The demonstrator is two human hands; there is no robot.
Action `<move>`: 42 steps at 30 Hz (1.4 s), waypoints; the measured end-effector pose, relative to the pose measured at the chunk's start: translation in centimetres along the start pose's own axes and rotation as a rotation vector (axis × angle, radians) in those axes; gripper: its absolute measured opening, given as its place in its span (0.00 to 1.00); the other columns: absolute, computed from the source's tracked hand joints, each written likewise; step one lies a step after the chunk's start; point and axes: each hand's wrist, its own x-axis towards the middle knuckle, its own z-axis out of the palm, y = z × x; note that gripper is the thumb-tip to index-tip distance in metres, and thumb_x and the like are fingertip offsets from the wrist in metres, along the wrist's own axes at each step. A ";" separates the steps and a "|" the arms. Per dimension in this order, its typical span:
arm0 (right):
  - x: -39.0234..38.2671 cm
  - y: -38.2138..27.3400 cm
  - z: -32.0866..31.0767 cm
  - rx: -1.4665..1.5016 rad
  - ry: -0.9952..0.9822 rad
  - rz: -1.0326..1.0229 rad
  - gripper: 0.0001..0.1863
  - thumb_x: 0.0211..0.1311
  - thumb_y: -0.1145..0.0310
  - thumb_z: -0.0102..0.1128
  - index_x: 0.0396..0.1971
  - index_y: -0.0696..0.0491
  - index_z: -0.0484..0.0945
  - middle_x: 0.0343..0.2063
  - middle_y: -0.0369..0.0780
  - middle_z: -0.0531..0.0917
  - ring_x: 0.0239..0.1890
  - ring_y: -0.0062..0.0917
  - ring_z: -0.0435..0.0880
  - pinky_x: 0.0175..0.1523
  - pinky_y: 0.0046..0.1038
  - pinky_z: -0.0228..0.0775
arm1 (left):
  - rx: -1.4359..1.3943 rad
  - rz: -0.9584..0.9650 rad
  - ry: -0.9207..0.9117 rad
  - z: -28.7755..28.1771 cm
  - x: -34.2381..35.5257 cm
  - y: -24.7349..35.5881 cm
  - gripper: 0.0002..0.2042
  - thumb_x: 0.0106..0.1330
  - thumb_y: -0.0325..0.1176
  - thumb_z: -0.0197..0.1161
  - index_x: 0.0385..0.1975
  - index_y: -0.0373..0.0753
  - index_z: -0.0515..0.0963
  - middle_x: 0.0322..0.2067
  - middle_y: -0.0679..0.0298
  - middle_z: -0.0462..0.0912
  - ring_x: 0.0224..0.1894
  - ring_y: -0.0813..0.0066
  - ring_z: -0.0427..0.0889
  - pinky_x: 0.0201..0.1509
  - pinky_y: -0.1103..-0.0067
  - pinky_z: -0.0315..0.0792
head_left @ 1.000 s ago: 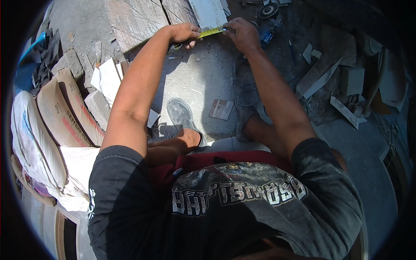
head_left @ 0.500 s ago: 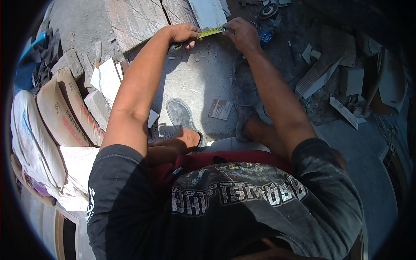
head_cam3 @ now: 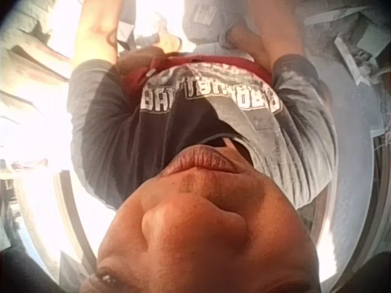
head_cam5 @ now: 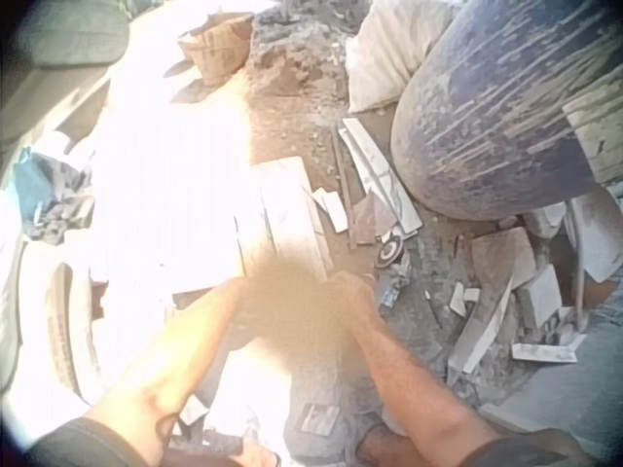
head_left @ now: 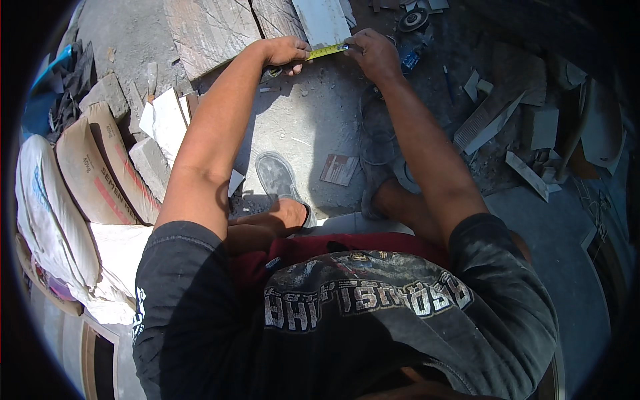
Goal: Measure and mark a ceramic tile for cutting using a tape measure and a pen, then begin cutting it with an angle grinder.
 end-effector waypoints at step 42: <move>0.2 0.1 0.6 0.001 0.046 -0.001 0.12 0.49 0.65 0.72 0.36 0.48 0.86 0.35 0.36 0.82 0.41 0.34 0.82 0.46 0.35 0.74 | 0.027 0.001 0.015 -0.2 0.1 0.2 0.14 0.73 0.32 0.50 0.51 0.28 0.73 0.22 0.65 0.77 0.23 0.77 0.77 0.30 0.80 0.76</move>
